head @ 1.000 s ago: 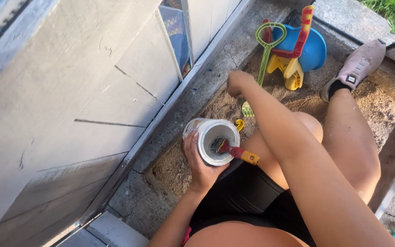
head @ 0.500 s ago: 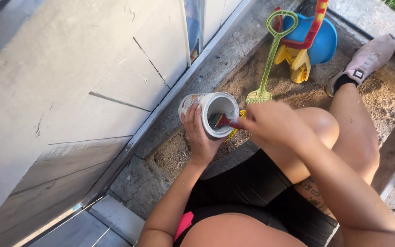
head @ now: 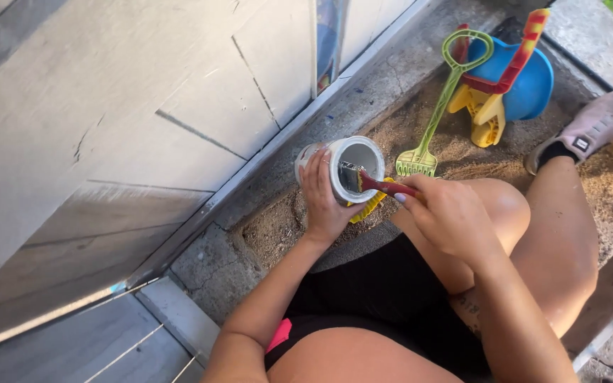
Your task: Painting the interior wooden slats of a small structure using a paintbrush and white paint.
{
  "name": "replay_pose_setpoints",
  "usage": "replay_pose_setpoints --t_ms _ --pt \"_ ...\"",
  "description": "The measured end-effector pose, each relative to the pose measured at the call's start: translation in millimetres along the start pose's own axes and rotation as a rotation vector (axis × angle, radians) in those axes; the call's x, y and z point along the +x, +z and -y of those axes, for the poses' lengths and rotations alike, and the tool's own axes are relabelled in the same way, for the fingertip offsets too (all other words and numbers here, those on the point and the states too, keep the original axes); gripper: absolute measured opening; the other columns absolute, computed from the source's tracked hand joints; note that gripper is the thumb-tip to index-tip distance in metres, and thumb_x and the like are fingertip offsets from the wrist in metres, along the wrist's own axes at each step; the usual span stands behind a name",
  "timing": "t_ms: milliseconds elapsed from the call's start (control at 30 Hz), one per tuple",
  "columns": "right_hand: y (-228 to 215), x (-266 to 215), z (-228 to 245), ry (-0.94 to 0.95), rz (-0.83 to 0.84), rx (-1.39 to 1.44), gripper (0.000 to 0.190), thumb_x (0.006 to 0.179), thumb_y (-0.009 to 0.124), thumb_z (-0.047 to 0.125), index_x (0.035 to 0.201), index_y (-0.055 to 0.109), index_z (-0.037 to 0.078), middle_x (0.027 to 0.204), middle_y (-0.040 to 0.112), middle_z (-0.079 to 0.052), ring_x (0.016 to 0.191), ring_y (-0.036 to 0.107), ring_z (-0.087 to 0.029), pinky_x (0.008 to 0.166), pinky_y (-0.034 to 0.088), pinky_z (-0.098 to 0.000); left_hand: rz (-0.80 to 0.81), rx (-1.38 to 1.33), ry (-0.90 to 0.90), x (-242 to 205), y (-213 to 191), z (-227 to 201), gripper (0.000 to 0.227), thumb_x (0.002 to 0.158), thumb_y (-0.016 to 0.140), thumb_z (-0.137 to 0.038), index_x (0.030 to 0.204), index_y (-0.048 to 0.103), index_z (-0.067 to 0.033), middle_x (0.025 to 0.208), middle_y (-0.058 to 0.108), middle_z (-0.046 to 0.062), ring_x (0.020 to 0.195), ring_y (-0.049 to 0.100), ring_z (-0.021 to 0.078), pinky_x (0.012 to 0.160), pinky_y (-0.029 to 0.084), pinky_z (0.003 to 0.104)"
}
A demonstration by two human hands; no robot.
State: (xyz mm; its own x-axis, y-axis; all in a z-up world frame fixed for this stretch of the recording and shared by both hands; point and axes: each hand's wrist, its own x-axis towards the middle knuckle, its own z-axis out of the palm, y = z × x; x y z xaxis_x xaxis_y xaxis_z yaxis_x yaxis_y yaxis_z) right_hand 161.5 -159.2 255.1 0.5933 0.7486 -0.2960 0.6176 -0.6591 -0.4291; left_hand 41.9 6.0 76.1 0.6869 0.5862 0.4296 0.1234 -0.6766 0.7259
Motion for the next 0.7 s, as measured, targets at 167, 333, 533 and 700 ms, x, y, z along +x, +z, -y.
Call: replay_pose_setpoints --t_ms 167,333,533,700 --pt "10.7 16.0 -30.5 0.028 0.042 0.425 0.022 0.092 0.070 0.026 0.111 0.077 0.020 0.072 0.078 -0.004 0.078 0.073 -0.021 0.075 0.055 -0.0374 0.002 -0.060 0.010 -7.6 10.9 9.1 0.129 0.058 0.099 -0.032 0.160 0.023 -0.0110 0.159 0.034 0.020 0.149 0.029 0.0437 0.123 0.011 0.074" --pt "23.6 28.3 -57.5 0.006 0.065 1.081 0.023 0.094 0.065 0.007 0.111 0.071 -0.007 0.064 0.062 -0.010 0.053 0.044 -0.005 0.046 0.033 -0.0187 -0.070 -0.080 0.015 3.0 -3.5 -10.2 0.129 0.060 0.100 -0.030 0.160 0.021 -0.0090 0.158 0.034 0.022 0.149 0.030 0.0449 0.123 0.011 0.074" --pt "-1.8 6.1 -27.4 -0.066 -0.127 0.466 0.023 0.094 0.073 0.023 0.115 0.077 0.016 0.064 0.071 -0.009 0.061 0.066 -0.018 0.061 0.051 -0.0322 -0.120 -0.011 0.014 13.8 -11.0 0.2 0.128 0.061 0.101 -0.032 0.159 0.023 -0.0088 0.157 0.037 0.020 0.149 0.032 0.0416 0.125 0.014 0.071" --pt "36.9 15.6 -29.9 -0.328 -0.535 -0.173 0.025 0.099 0.067 0.027 0.121 0.072 0.016 0.088 0.072 -0.003 0.077 0.072 -0.023 0.067 0.057 -0.0348 -0.128 0.017 -0.003 16.4 -13.7 0.4 0.126 0.061 0.101 -0.033 0.158 0.025 -0.0075 0.154 0.039 0.021 0.147 0.033 0.0421 0.124 0.016 0.072"
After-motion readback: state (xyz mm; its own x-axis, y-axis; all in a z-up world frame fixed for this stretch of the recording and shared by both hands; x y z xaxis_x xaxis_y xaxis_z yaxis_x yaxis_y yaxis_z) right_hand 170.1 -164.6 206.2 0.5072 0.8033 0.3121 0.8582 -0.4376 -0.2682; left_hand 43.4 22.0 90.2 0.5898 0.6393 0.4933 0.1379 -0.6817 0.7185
